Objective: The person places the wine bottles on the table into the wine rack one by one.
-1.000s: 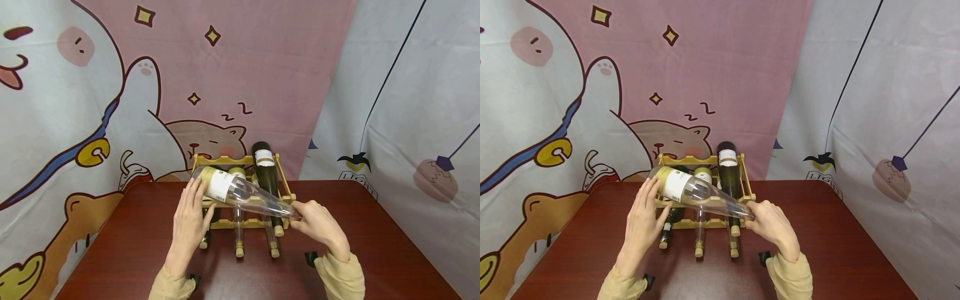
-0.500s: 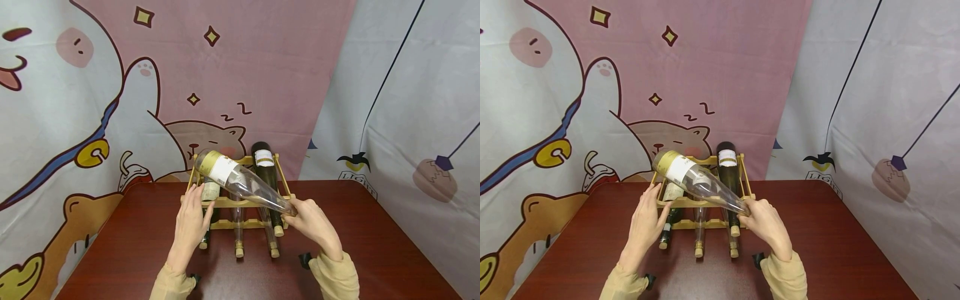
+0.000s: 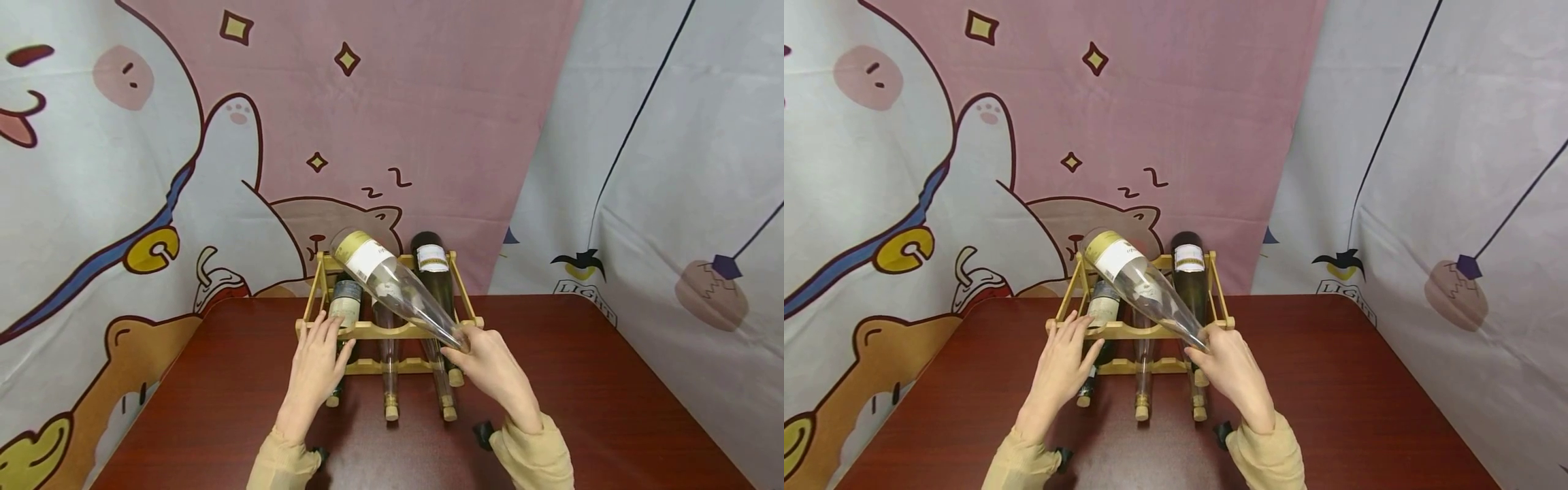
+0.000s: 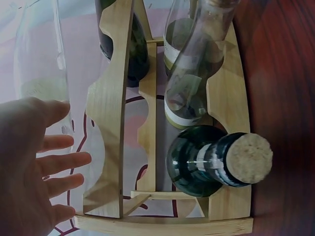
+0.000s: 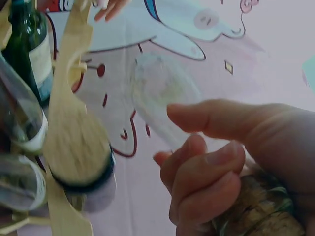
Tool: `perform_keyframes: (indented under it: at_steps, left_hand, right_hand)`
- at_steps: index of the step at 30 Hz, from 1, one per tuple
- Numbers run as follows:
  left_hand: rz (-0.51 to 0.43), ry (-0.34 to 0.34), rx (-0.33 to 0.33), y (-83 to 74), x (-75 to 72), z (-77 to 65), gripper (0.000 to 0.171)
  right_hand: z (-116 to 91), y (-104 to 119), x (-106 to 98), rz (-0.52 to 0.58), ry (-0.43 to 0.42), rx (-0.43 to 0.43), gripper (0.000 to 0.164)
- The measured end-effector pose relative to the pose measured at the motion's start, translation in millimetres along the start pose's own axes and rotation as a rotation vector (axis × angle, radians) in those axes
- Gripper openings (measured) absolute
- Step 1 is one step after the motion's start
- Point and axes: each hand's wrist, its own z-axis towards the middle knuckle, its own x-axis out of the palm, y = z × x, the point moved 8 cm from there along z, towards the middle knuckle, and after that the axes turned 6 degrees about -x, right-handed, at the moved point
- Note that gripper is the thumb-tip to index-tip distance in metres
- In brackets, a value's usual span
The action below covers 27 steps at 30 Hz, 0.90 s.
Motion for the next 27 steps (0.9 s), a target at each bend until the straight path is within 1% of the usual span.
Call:
perform_keyframes:
  at_steps: [5,10,14,23,27]
  left_hand:
    - [0.018,0.026,-0.005,2.4,5.4,0.2,0.047]
    - [0.053,0.048,-0.003,2.9,10.2,-0.5,0.048]
    - [0.076,0.052,0.005,1.9,11.8,-1.1,0.046]
    - [0.085,0.073,0.005,1.6,14.7,-1.6,0.041]
    - [0.083,0.073,0.004,1.6,13.9,-2.1,0.039]
  right_hand:
    - [1,5,10,0.064,-0.019,0.082,0.014]
    - [2,11,21,0.12,-0.059,0.132,0.022]
    - [3,18,29,0.15,-0.099,0.15,0.023]
    - [7,28,48,0.218,-0.169,0.205,0.024]
    - [9,32,53,0.218,-0.214,0.197,0.024]
